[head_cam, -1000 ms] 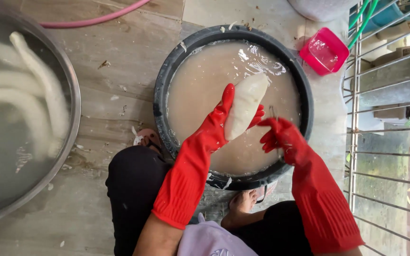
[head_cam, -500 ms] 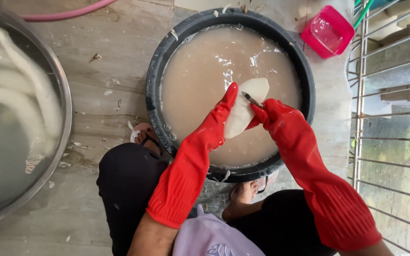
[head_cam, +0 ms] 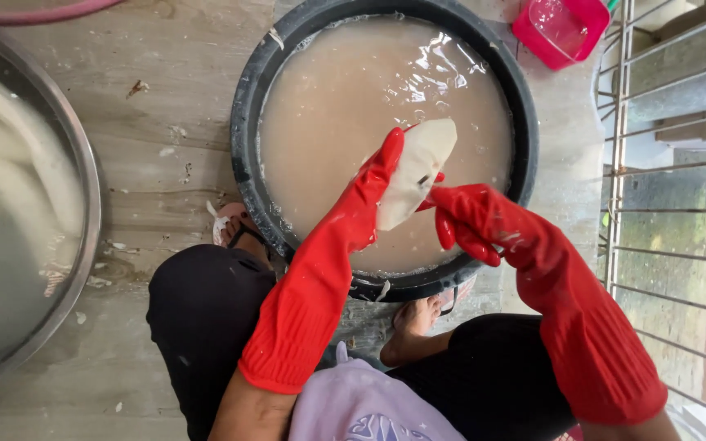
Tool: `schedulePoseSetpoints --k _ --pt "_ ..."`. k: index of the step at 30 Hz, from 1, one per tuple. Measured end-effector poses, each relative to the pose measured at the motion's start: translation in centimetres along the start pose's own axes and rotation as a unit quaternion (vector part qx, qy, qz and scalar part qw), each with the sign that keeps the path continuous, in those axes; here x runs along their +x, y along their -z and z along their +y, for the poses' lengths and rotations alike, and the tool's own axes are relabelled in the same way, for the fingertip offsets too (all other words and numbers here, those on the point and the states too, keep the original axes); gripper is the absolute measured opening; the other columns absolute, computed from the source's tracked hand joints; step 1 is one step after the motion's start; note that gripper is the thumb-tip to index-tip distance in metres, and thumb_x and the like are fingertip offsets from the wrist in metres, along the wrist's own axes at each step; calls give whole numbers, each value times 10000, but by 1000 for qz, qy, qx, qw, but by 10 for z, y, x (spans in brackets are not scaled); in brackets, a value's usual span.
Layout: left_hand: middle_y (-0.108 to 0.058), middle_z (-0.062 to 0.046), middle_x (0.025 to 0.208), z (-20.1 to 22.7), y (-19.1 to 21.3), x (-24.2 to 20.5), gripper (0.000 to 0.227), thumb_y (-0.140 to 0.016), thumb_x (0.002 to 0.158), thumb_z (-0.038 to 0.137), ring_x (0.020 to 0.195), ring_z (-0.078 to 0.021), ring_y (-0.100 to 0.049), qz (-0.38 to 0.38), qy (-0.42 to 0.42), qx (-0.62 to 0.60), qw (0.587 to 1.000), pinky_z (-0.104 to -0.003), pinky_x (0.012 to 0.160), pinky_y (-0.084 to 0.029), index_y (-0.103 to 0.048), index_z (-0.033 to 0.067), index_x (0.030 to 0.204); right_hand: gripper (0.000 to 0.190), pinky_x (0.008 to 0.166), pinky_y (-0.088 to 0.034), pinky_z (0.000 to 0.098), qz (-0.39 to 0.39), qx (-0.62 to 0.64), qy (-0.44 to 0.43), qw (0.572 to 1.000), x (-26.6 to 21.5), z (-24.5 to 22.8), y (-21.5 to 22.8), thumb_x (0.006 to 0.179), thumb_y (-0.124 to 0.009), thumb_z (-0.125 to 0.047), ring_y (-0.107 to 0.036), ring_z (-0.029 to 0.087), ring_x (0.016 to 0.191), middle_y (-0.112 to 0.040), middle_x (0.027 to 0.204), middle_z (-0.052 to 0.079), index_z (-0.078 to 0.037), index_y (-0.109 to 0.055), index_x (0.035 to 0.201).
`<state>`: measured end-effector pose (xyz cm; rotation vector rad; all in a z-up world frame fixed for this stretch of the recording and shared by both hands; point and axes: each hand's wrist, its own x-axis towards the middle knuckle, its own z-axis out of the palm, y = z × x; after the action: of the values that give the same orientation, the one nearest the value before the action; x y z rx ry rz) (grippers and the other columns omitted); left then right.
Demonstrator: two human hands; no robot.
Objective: Peeling a long white vegetable with a hand peeler over a basin of water.
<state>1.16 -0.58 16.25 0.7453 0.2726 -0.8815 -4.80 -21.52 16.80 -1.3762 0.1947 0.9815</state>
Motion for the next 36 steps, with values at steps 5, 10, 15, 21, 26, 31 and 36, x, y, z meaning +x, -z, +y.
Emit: schedulePoseSetpoints --k 5,10,15,21,26,31,36 --pt "-576 -186 1431 24 -37 -33 863 -576 790 698 1287 -315 -596 51 32 110 992 -452 1144 -437 -542 171 1473 405 560 -588 326 317 -256 -4 913 -18 -33 -35 1046 -537 -452 -637 210 412 -678 549 121 -129 -760 945" --pt "-560 -115 1481 25 -22 -38 906 -547 741 765 1299 -320 -598 97 50 184 977 -410 1154 -435 -503 282 1505 253 857 -497 300 327 -198 -125 916 -19 -83 -86 1129 -447 -178 -605 175 737 -583 787 88 -118 -684 1194" --pt "-506 -41 1567 30 -37 -48 905 -458 702 805 1401 -298 -537 132 91 223 961 -429 1156 -426 -452 419 1520 275 1095 -440 331 295 -258 -163 905 -18 -67 -81 1102 -491 -208 -657 175 982 -650 1003 81 -172 -633 1334" --pt "-632 -267 1329 -6 0 5 802 -689 800 622 1080 -391 -689 53 -10 19 998 -562 962 -579 -541 197 1464 410 811 -593 300 310 -382 -9 871 -9 -24 -49 1007 -538 -541 -707 142 569 -753 740 -15 -246 -793 882" --pt "-636 -366 1282 3 -4 3 868 -641 817 657 1077 -480 -691 -8 -5 -5 1000 -604 949 -577 -475 124 1483 398 799 -589 319 316 -373 -9 872 -20 -28 -54 1008 -551 -525 -708 167 567 -741 718 10 -231 -786 876" --pt "-635 -332 1269 7 -8 -3 821 -616 872 601 1084 -450 -683 -5 -35 -8 999 -580 1001 -557 -471 59 1471 390 790 -587 333 305 -366 -13 879 -29 -33 -40 1009 -562 -512 -708 187 565 -731 701 28 -220 -781 871" --pt "-604 -280 1375 29 -26 -29 833 -560 863 601 1148 -388 -676 -9 -45 63 997 -525 1056 -544 -440 84 1505 383 782 -584 348 303 -358 -13 883 -32 -39 -43 1010 -572 -499 -709 206 564 -722 684 46 -209 -776 866"
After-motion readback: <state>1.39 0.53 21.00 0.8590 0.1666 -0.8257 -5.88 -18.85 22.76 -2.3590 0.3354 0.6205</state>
